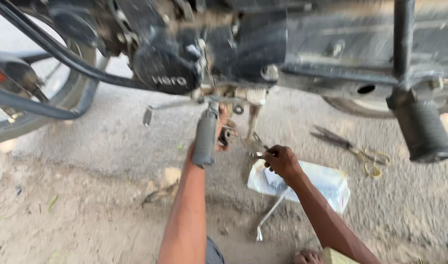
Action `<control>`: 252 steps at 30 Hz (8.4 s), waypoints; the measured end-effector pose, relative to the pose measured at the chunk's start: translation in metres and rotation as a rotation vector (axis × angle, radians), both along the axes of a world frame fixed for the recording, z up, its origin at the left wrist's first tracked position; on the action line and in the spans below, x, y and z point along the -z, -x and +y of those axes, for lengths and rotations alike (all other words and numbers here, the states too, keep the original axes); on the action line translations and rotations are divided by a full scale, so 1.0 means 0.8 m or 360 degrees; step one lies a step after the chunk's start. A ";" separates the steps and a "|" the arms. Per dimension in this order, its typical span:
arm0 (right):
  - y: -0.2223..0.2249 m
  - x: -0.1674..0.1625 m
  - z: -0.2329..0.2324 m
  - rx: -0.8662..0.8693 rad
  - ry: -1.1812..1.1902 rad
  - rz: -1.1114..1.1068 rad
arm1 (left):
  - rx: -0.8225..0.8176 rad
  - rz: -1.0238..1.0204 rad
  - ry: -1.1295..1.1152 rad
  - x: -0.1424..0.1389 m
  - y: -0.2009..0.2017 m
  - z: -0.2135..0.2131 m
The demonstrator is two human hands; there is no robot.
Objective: The person uses a wrench to loosen and remove a bolt from the motorcycle's footpeg assembly. They then open a plastic package containing a new footpeg and use a wrench to tighten a bolt on the new part.
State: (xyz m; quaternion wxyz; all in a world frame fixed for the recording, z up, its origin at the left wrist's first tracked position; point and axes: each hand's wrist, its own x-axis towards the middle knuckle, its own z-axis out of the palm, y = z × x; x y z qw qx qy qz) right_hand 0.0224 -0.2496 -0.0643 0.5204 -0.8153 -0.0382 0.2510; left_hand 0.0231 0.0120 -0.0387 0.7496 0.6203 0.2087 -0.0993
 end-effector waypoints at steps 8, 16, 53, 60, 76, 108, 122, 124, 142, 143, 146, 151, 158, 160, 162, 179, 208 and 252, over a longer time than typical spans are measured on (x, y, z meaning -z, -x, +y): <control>-0.052 0.033 -0.049 -0.0053 -0.0033 -0.0622 | -0.0467 -0.0766 0.0768 0.028 0.022 0.039; -0.077 0.018 -0.201 -0.0102 0.0908 -0.0550 | -0.0300 -0.0618 -0.0484 0.032 0.035 0.036; 0.005 -0.030 -0.286 0.0839 0.1203 -0.0726 | 0.1151 0.0291 -0.1714 0.002 -0.005 -0.083; 0.030 -0.026 -0.288 0.0704 0.1401 -0.0400 | 0.1179 0.0469 -0.1679 -0.016 -0.008 -0.097; 0.024 -0.023 -0.255 0.0564 0.1182 -0.0938 | 0.1149 0.0141 -0.1785 0.000 -0.027 -0.129; -0.003 -0.030 -0.263 0.0392 0.1455 -0.0732 | 0.1325 0.0062 -0.1843 0.021 -0.046 -0.169; 0.003 -0.024 -0.263 0.0435 0.1651 -0.0619 | 0.1479 0.0072 -0.1767 0.019 -0.048 -0.180; 0.000 -0.024 -0.268 0.0458 0.1603 -0.0689 | 0.1458 -0.0001 -0.1733 0.020 -0.046 -0.177; -0.020 -0.032 -0.263 0.0297 0.1674 -0.0511 | 0.1391 0.0095 -0.1842 0.016 -0.044 -0.175; -0.024 -0.035 -0.264 0.0283 0.1684 -0.0335 | 0.1404 0.0108 -0.1848 0.018 -0.045 -0.175; -0.028 -0.044 -0.269 0.0273 0.1606 -0.0178 | 0.1423 0.0122 -0.1863 0.024 -0.046 -0.173; -0.015 -0.042 -0.284 0.0267 0.1645 -0.0448 | 0.1390 0.0057 -0.1864 0.029 -0.044 -0.168; -0.014 -0.015 -0.292 0.0455 0.1173 -0.0580 | 0.1241 -0.0218 -0.1882 0.044 -0.023 -0.165; -0.015 -0.022 -0.289 0.0424 0.1190 -0.0704 | 0.1233 -0.0314 -0.1862 0.043 -0.023 -0.166; -0.015 -0.038 -0.285 0.0339 0.1396 -0.0760 | 0.1280 -0.0122 -0.1844 0.037 -0.025 -0.168; -0.042 -0.093 -0.347 -0.0469 0.1677 -0.0152 | 0.1302 -0.0106 -0.1904 0.009 -0.015 -0.159; 0.060 -0.008 -0.567 -0.0126 0.0776 0.0521 | 0.1664 -0.0554 -0.1859 0.068 -0.036 -0.434; 0.349 0.206 -0.569 0.0298 -0.0101 0.0881 | 0.0875 0.0106 -0.0218 0.063 -0.016 -0.544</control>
